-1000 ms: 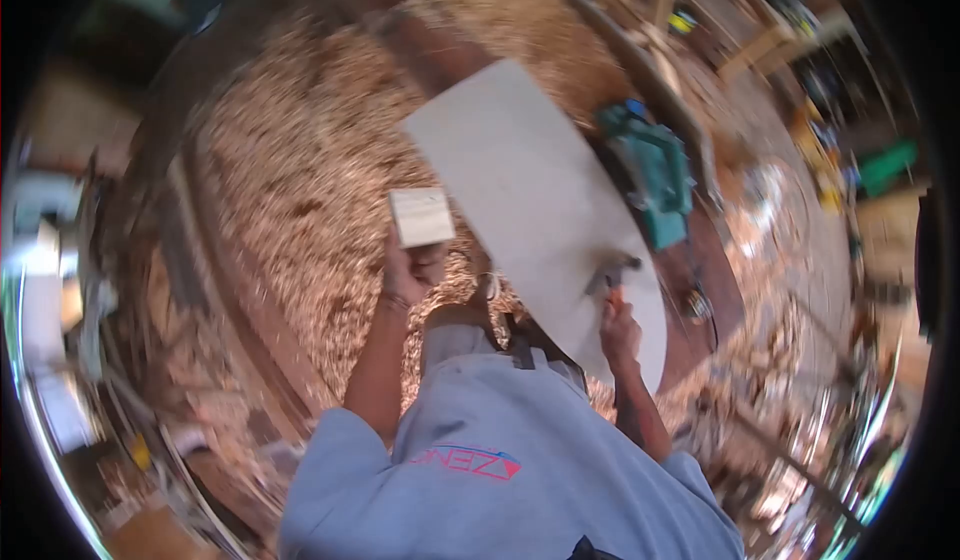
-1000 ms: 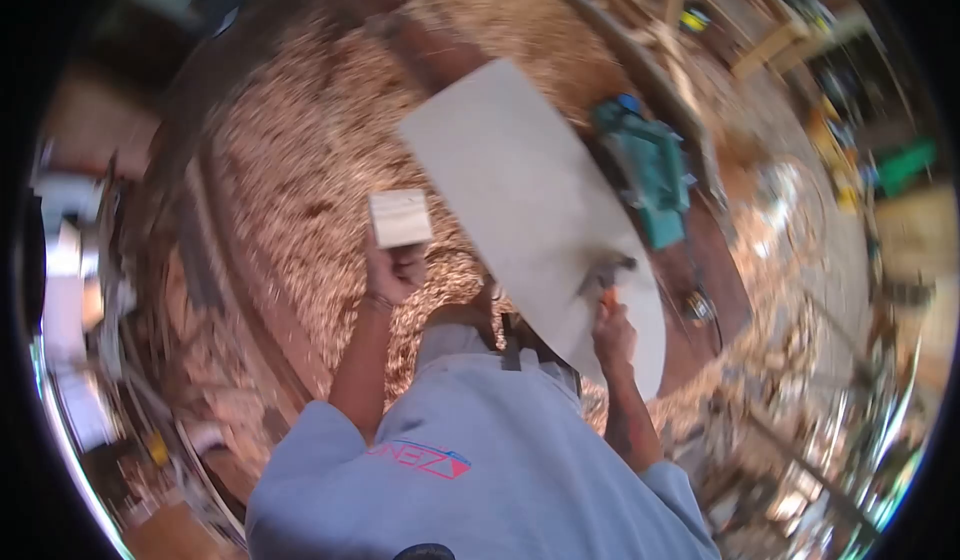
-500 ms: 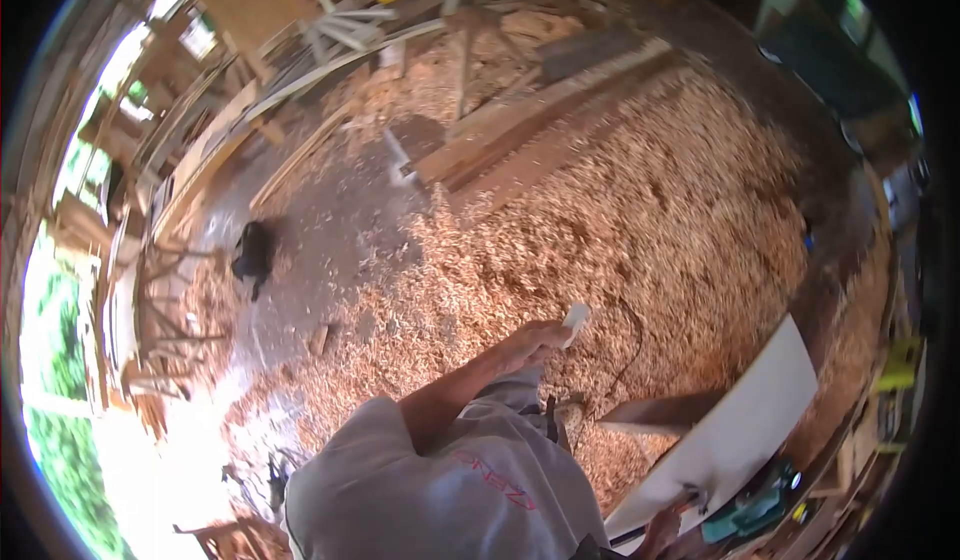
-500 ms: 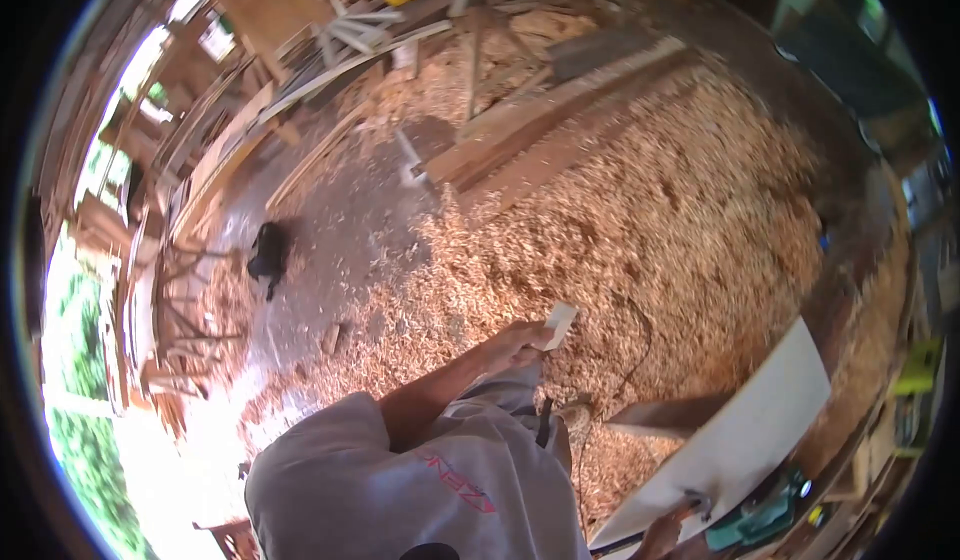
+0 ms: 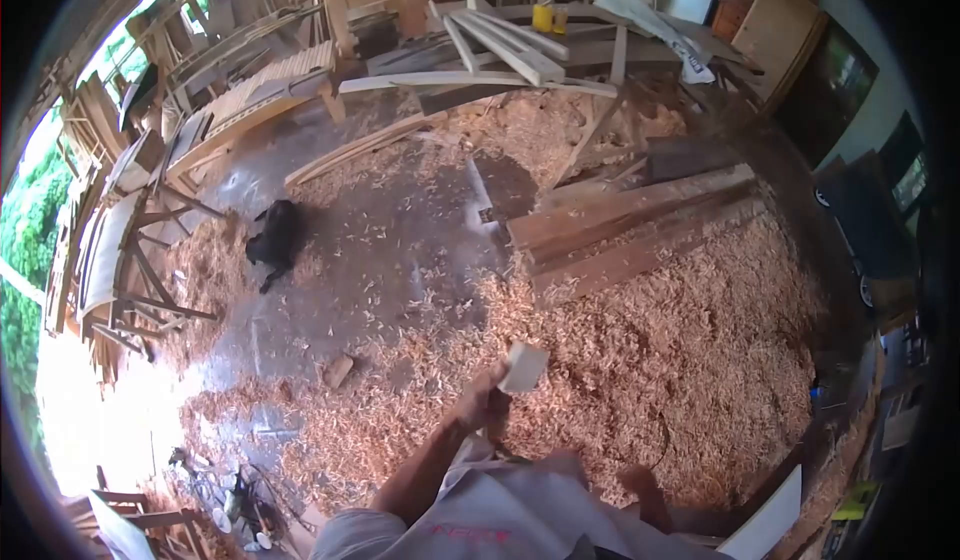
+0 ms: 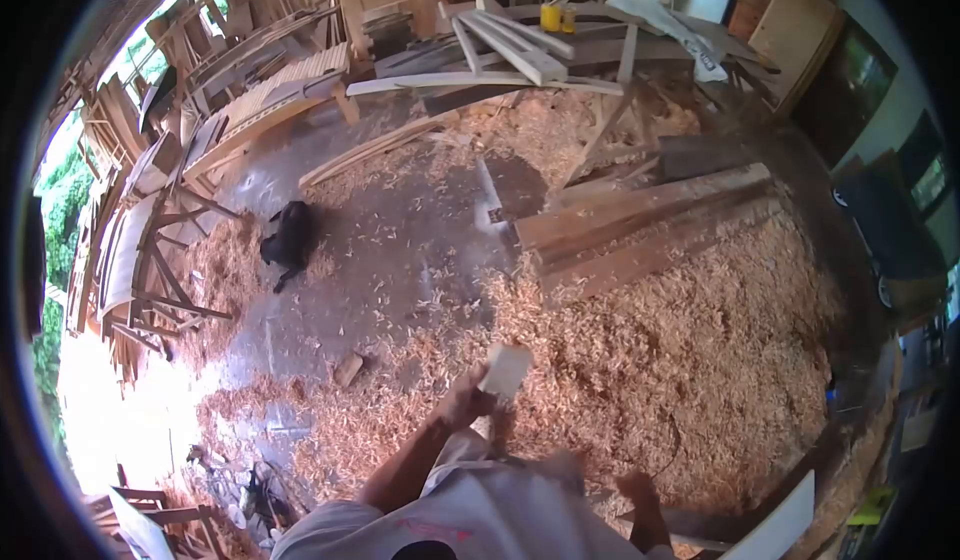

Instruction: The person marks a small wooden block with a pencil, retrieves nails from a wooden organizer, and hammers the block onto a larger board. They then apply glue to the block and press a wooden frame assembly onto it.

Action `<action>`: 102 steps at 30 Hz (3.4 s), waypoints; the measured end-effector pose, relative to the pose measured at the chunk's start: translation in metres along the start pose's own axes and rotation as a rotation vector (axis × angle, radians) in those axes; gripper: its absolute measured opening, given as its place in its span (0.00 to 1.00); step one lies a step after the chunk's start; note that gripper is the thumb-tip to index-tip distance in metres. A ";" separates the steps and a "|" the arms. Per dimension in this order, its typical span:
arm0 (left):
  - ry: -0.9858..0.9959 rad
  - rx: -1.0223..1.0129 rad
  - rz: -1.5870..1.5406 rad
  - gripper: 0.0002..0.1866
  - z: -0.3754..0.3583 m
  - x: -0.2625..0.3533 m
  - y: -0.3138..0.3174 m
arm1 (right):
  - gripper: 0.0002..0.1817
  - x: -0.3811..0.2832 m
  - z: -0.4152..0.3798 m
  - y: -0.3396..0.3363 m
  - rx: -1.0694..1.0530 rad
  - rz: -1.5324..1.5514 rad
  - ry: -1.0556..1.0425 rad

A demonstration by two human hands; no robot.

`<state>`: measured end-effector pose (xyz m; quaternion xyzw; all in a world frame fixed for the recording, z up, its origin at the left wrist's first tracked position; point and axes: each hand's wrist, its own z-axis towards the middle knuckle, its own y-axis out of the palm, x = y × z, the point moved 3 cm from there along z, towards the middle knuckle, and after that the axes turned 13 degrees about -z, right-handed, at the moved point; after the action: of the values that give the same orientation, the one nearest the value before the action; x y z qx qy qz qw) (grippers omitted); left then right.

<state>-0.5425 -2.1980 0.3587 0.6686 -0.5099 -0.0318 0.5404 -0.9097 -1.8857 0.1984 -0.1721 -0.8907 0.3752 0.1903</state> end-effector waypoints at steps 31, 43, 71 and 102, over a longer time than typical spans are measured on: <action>0.267 -0.071 -0.421 0.49 0.482 0.541 -0.087 | 0.24 -0.435 0.502 -1.109 1.493 -0.721 -0.257; 0.330 -0.055 -0.225 0.44 0.589 0.711 -0.095 | 0.11 -0.460 0.735 -1.202 0.806 -0.566 0.010; 0.068 -0.282 -0.532 0.32 0.838 0.753 0.076 | 0.16 -0.453 0.501 -1.129 0.834 0.771 -0.388; 0.094 -0.270 -0.401 0.30 0.835 0.758 0.100 | 0.19 -0.472 0.538 -1.089 0.572 1.682 -0.458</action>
<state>-0.7406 -3.3066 0.4743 0.6788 -0.3321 -0.1752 0.6310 -0.9305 -3.1402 0.5508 -0.6315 -0.3612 0.6211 -0.2913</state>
